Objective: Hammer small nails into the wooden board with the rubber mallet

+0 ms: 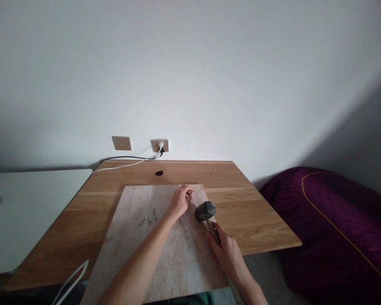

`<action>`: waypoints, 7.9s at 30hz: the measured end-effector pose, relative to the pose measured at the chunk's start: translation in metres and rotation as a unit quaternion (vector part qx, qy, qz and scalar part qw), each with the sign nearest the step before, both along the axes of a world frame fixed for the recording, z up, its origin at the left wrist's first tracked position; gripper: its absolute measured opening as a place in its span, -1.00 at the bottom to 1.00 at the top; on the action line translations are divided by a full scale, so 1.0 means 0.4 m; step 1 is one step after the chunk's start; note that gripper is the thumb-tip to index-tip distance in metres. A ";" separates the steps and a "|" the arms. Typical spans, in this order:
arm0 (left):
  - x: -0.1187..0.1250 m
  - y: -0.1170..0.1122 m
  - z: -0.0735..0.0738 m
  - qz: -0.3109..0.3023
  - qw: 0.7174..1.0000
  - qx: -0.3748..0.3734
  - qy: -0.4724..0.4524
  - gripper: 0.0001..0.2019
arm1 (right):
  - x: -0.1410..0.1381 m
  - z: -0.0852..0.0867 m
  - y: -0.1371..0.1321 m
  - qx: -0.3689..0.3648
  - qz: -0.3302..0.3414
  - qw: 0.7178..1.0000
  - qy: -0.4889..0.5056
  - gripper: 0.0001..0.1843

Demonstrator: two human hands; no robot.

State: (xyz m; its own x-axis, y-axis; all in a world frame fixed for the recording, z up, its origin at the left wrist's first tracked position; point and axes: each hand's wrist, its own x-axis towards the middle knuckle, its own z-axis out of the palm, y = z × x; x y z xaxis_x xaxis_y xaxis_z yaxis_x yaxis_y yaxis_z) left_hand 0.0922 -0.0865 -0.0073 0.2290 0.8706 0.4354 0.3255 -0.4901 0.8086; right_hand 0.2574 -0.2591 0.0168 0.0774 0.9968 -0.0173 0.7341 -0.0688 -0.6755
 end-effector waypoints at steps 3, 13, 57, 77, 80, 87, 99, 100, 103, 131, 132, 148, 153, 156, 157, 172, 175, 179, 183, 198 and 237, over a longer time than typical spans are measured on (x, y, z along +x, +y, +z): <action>0.003 -0.001 -0.006 0.008 1.000 0.007 -0.003 -0.73 | 0.002 -0.005 0.001 0.006 -0.006 1.000 -0.012 -0.38; -0.001 -0.002 -0.012 0.015 1.000 0.020 0.012 -0.70 | 0.002 0.007 -0.002 -0.037 -0.012 0.999 0.008 -0.29; 0.015 -0.023 0.015 0.055 0.995 -0.031 0.074 -0.77 | -0.048 0.208 0.142 -0.020 0.019 0.939 0.343 -0.31; 0.011 -0.025 -0.005 0.047 0.996 -0.005 0.070 -0.51 | 0.006 0.131 0.147 0.047 0.005 0.998 0.039 -0.43; 0.012 -0.019 -0.005 0.046 0.996 -0.021 0.067 -0.64 | 0.016 0.119 0.132 0.021 0.024 0.993 0.110 -0.39; 0.013 -0.011 -0.007 0.053 0.997 -0.043 0.025 -0.70 | 0.015 0.075 0.120 -0.018 0.013 0.989 0.147 -0.39; 0.011 -0.022 0.008 0.040 0.997 -0.047 0.046 -0.71 | 0.015 0.065 0.123 -0.086 0.004 0.992 0.091 -0.37; 0.011 -0.023 0.008 0.041 0.997 -0.046 0.049 -0.71 | 0.016 0.069 0.125 -0.090 0.006 0.992 0.090 -0.37; 0.014 -0.021 0.004 0.043 0.997 -0.028 0.053 -0.75 | 0.019 0.085 0.129 -0.091 0.021 0.992 0.089 -0.35; 0.017 -0.030 0.017 0.075 0.996 -0.036 0.042 -0.72 | 0.018 0.024 0.105 -0.043 -0.020 0.996 0.071 -0.25; 0.017 -0.027 0.015 0.076 0.996 -0.039 0.041 -0.73 | 0.016 0.022 0.105 -0.041 -0.018 0.997 0.063 -0.24; 0.016 -0.029 0.013 0.058 0.994 -0.038 0.079 -0.62 | -0.020 0.079 0.096 0.014 -0.020 0.989 0.145 -0.23; 0.015 -0.033 0.011 0.058 0.994 0.002 0.091 -0.48 | -0.034 0.105 0.125 0.001 0.022 0.991 0.135 -0.26; 0.012 -0.036 0.015 0.057 0.994 -0.014 0.088 -0.51 | -0.037 0.098 0.134 -0.032 0.023 0.993 0.108 -0.27; 0.011 -0.037 0.016 0.057 0.995 -0.015 0.087 -0.51 | -0.037 0.093 0.132 -0.036 0.017 0.993 0.110 -0.27; 0.013 -0.033 0.023 0.064 0.993 -0.053 0.083 -0.72 | 0.015 0.027 0.102 -0.031 -0.002 0.995 0.092 -0.23; 0.011 -0.038 0.030 0.065 0.993 -0.039 0.094 -0.73 | 0.015 0.025 0.105 -0.028 0.004 0.996 0.085 -0.24; 0.012 -0.043 0.033 0.058 0.992 -0.025 0.112 -0.71 | 0.016 0.036 0.107 -0.034 0.008 0.995 0.095 -0.26; 0.014 -0.042 0.025 0.060 0.994 -0.014 0.095 -0.65 | 0.014 0.065 0.108 -0.038 0.016 0.993 0.112 -0.27; 0.010 -0.038 0.017 0.045 0.996 -0.012 0.073 -0.46 | -0.020 0.074 0.126 -0.026 0.021 0.987 0.155 -0.23; 0.011 -0.031 0.022 0.065 0.991 -0.008 0.121 -0.66 | -0.015 0.058 0.114 -0.028 -0.003 0.993 0.115 -0.21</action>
State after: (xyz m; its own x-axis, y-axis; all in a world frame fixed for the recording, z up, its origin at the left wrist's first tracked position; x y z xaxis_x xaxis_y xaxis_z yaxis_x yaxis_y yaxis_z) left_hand 0.0967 -0.0990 0.0014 0.2096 0.9061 0.3675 0.5701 -0.4186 0.7069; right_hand 0.2514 -0.2135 0.0400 0.0703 0.9933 -0.0915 0.5601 -0.1152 -0.8204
